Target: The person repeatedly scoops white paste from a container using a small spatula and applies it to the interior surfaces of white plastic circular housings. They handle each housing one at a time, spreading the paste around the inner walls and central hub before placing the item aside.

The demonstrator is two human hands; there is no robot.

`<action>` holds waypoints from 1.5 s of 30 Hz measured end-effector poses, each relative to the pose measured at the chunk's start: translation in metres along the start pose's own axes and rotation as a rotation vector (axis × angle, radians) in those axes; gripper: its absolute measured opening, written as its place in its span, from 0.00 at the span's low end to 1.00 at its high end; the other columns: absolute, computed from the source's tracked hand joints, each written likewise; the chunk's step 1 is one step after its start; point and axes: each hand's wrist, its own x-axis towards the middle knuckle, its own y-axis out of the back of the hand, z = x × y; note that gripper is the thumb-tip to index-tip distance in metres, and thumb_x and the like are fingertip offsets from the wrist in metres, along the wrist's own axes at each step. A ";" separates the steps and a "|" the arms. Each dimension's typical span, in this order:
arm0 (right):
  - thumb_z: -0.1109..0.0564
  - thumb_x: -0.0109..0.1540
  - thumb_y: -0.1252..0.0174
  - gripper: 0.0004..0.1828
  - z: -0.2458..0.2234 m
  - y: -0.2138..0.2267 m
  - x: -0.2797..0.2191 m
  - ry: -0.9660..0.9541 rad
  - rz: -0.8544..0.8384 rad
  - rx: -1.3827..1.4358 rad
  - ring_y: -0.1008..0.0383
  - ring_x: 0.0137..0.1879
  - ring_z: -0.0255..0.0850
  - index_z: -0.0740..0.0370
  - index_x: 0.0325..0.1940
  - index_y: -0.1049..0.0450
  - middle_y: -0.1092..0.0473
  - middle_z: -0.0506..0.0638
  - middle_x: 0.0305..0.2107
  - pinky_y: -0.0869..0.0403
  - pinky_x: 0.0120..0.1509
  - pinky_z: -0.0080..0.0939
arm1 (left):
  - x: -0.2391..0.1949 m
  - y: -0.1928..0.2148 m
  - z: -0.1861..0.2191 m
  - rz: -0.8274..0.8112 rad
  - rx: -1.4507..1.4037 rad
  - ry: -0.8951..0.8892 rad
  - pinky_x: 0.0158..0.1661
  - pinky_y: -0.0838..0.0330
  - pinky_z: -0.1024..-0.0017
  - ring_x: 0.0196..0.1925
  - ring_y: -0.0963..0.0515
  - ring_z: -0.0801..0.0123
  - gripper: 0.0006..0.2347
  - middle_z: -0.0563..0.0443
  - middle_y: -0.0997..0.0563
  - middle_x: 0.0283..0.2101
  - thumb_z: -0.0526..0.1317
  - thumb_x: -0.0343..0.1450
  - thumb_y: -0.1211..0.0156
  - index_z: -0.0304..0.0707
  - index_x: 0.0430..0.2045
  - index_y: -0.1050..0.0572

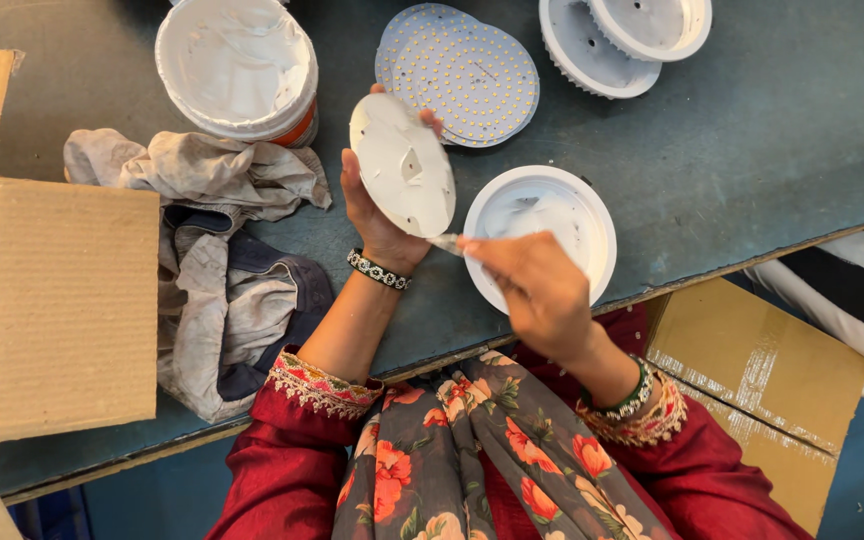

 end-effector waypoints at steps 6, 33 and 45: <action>0.70 0.65 0.40 0.16 0.027 -0.005 0.021 -0.086 0.108 -0.109 0.25 0.49 0.45 0.63 0.57 0.22 0.22 0.51 0.46 0.26 0.55 0.42 | -0.006 -0.018 -0.003 -0.118 0.092 0.169 0.69 0.33 0.60 0.74 0.34 0.57 0.44 0.39 0.33 0.69 0.63 0.68 0.35 0.51 0.77 0.51; 0.73 0.64 0.41 0.17 0.022 0.003 0.031 0.033 0.116 -0.010 0.22 0.52 0.44 0.64 0.55 0.23 0.22 0.51 0.49 0.27 0.59 0.41 | -0.011 -0.016 -0.012 -0.084 0.137 0.227 0.70 0.33 0.61 0.75 0.36 0.60 0.46 0.44 0.33 0.70 0.62 0.67 0.33 0.50 0.78 0.53; 0.75 0.60 0.46 0.18 0.006 -0.013 0.004 0.178 0.057 -0.118 0.19 0.51 0.45 0.65 0.52 0.24 0.22 0.52 0.48 0.30 0.56 0.43 | -0.008 -0.011 -0.010 -0.020 0.039 0.225 0.62 0.27 0.56 0.71 0.32 0.57 0.41 0.42 0.32 0.67 0.63 0.70 0.39 0.56 0.77 0.51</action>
